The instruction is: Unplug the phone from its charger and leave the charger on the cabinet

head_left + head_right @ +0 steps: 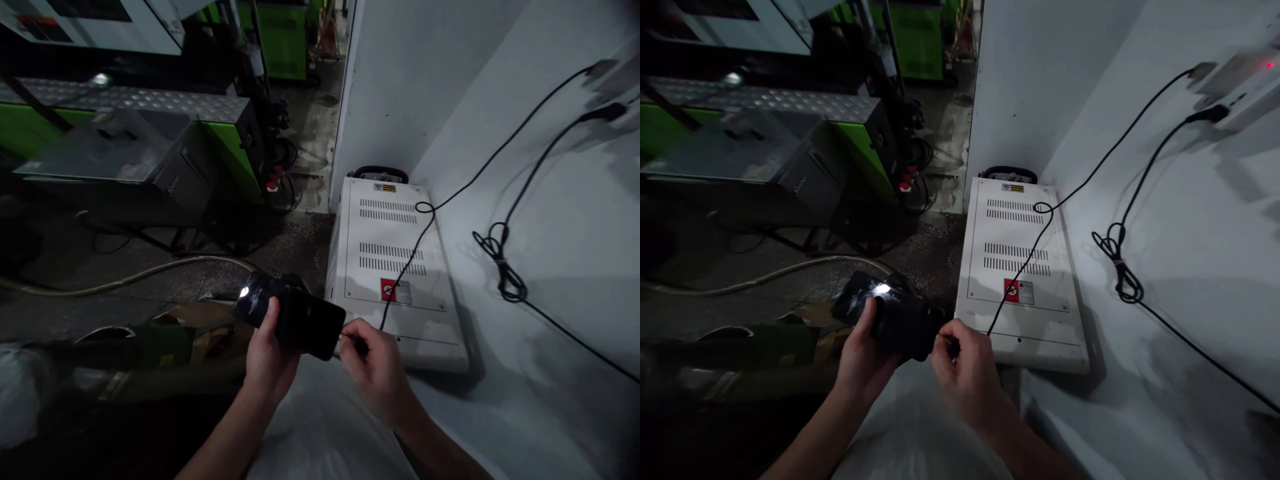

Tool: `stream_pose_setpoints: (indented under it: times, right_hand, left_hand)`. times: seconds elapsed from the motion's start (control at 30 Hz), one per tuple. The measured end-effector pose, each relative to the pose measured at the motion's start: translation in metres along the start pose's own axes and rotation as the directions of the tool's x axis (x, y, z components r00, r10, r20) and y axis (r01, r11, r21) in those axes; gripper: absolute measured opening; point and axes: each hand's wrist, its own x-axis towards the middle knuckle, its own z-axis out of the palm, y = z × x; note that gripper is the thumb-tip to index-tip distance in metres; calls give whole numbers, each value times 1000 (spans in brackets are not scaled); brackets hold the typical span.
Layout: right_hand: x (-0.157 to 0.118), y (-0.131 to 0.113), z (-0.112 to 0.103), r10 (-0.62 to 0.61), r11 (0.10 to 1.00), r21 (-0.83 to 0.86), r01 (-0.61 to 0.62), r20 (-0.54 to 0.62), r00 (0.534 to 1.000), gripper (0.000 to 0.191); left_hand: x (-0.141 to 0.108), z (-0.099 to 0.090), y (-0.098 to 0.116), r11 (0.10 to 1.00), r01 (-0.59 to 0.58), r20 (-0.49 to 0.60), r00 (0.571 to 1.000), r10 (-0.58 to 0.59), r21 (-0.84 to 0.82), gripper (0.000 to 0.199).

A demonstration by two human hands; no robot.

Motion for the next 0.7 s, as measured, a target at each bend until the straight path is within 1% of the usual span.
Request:
stream_pose_setpoints:
  times: [0.07,0.13,0.17,0.23,0.3,0.37,0.43,0.5,0.6,0.7]
  right_hand:
    - [2,2,-8,7,1000,-31,-4,89,996,12]
    - [5,5,-24,43,998,-51,-34,190,981,11]
    - [8,7,-33,63,997,-56,-52,213,975,13]
    - [14,9,-47,80,996,-58,-70,194,978,18]
    - [20,7,-52,53,998,-31,-48,160,986,24]
    - [23,-2,-49,-11,999,49,4,161,987,26]
    - [25,-14,-41,-86,986,160,57,184,979,23]
    - [27,-26,-34,-152,963,253,96,213,965,18]
    - [28,-39,-29,-214,943,304,137,236,948,13]
    - [28,-42,-29,-258,941,278,193,218,941,11]
  left_hand:
    - [4,-5,8,1000,-26,6,1000,26,-17,40]
    - [10,-13,22,997,-44,-25,999,43,-58,33]
    - [12,-19,30,996,-44,-17,999,43,-84,32]
    - [14,-30,45,993,-7,67,998,15,-120,32]
    - [9,-39,53,991,72,187,981,-51,-109,35]
    - [0,-42,52,990,117,238,967,-94,-84,31]
    - [-11,-42,45,990,120,278,956,-95,-75,27]
    - [-19,-39,38,991,112,306,948,-86,-68,28]
    - [-26,-35,32,992,122,284,952,-111,-19,40]
    - [-28,-35,31,991,133,241,962,-129,2,47]
